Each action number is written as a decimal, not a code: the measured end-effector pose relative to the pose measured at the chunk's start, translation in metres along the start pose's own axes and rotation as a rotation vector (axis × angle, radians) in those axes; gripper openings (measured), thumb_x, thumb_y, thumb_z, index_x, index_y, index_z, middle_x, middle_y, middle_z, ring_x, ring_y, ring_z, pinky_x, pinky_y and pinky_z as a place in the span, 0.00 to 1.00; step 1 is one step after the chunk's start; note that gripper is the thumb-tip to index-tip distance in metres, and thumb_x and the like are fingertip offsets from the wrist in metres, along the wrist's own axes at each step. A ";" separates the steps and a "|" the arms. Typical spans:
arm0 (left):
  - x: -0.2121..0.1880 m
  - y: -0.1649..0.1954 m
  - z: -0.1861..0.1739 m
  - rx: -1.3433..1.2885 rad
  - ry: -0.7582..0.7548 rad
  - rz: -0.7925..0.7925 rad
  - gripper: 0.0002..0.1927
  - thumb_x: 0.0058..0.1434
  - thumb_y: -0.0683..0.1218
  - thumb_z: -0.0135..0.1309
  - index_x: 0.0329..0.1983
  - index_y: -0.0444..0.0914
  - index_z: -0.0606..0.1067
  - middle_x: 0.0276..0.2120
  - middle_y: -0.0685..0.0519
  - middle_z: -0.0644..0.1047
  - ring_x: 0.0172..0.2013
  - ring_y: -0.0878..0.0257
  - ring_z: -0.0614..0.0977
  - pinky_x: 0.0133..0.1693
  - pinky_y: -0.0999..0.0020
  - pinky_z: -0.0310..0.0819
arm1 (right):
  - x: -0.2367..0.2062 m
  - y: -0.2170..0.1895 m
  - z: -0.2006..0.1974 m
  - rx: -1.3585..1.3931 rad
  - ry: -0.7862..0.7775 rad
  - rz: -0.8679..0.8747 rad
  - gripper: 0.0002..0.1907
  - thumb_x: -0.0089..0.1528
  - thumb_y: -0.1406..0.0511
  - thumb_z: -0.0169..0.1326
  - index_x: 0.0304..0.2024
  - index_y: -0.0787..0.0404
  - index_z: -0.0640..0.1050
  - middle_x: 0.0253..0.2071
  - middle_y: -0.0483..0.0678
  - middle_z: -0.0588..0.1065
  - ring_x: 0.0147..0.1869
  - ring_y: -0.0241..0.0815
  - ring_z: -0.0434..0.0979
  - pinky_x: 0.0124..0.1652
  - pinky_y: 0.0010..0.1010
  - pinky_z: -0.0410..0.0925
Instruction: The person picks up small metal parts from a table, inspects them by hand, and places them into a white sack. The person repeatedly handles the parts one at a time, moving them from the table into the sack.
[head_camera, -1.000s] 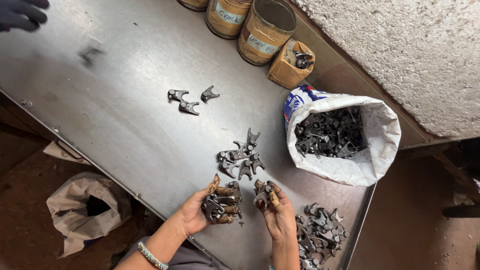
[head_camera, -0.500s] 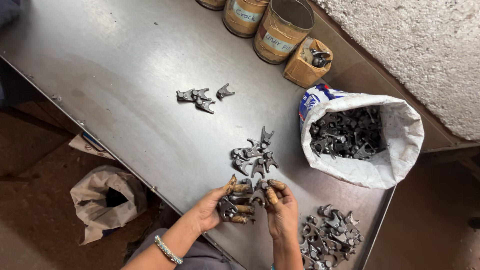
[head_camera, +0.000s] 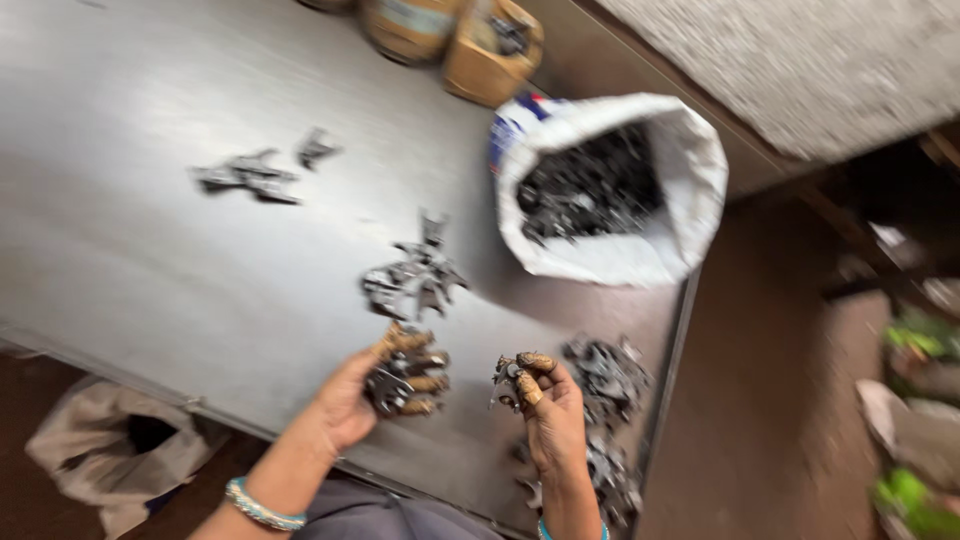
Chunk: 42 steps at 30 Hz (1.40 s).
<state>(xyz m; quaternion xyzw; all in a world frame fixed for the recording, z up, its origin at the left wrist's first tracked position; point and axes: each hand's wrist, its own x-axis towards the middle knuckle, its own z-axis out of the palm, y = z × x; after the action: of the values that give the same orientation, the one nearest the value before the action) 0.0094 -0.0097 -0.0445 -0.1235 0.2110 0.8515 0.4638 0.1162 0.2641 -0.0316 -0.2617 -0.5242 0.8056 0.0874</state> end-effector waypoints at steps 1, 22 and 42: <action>0.005 0.004 0.006 0.014 -0.015 -0.010 0.29 0.65 0.59 0.48 0.62 0.37 0.74 0.54 0.41 0.80 0.48 0.47 0.85 0.43 0.47 0.84 | -0.010 -0.006 -0.014 -0.022 0.042 -0.006 0.14 0.60 0.77 0.56 0.49 0.68 0.75 0.42 0.50 0.79 0.40 0.40 0.79 0.39 0.33 0.74; 0.110 0.059 0.136 0.892 -0.182 0.480 0.21 0.55 0.51 0.69 0.49 0.38 0.80 0.42 0.53 0.80 0.42 0.65 0.79 0.46 0.69 0.74 | -0.084 -0.060 -0.065 -1.681 0.432 -0.164 0.13 0.51 0.65 0.71 0.39 0.54 0.85 0.36 0.48 0.80 0.47 0.46 0.77 0.50 0.36 0.70; -0.012 0.001 0.017 1.545 0.601 0.681 0.19 0.53 0.38 0.65 0.49 0.36 0.79 0.45 0.47 0.75 0.39 0.50 0.82 0.40 0.56 0.77 | -0.003 0.034 0.091 -0.837 -0.150 -0.128 0.26 0.51 0.69 0.70 0.48 0.65 0.73 0.42 0.52 0.80 0.45 0.44 0.81 0.45 0.33 0.74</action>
<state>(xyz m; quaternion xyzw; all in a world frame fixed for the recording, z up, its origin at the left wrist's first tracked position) 0.0147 -0.0105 -0.0241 0.0747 0.8630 0.4954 0.0652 0.0765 0.1751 -0.0321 -0.1821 -0.8261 0.5331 -0.0150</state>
